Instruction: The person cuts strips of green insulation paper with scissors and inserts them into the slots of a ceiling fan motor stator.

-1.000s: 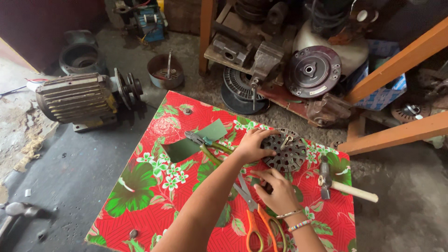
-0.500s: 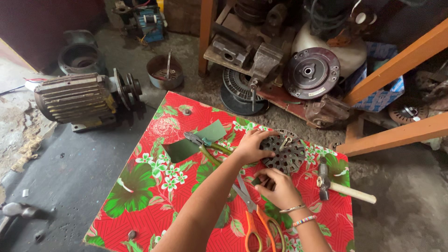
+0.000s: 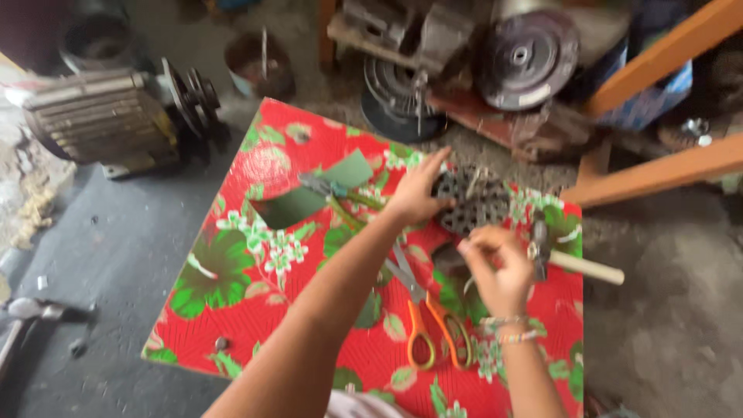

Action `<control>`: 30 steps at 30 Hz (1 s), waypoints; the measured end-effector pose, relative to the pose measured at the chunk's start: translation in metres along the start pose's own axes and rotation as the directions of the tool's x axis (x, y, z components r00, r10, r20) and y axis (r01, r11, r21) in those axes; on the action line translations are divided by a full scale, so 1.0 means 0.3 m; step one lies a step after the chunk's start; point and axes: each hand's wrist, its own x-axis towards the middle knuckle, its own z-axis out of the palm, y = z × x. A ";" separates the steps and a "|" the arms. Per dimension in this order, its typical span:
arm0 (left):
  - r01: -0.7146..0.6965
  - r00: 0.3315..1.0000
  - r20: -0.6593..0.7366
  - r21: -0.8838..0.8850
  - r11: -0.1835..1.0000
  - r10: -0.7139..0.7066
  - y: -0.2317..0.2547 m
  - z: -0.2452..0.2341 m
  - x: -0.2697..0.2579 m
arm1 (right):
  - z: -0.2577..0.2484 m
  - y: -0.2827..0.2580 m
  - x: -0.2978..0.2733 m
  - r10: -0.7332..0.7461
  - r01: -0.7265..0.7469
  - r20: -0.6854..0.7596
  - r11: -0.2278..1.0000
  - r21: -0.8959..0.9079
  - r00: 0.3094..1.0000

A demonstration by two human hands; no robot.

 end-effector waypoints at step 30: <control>0.071 0.997 -0.047 0.146 0.987 -0.064 0.062 -0.020 -0.011 | -0.084 0.214 0.012 0.461 -0.472 0.114 0.829 0.299 0.880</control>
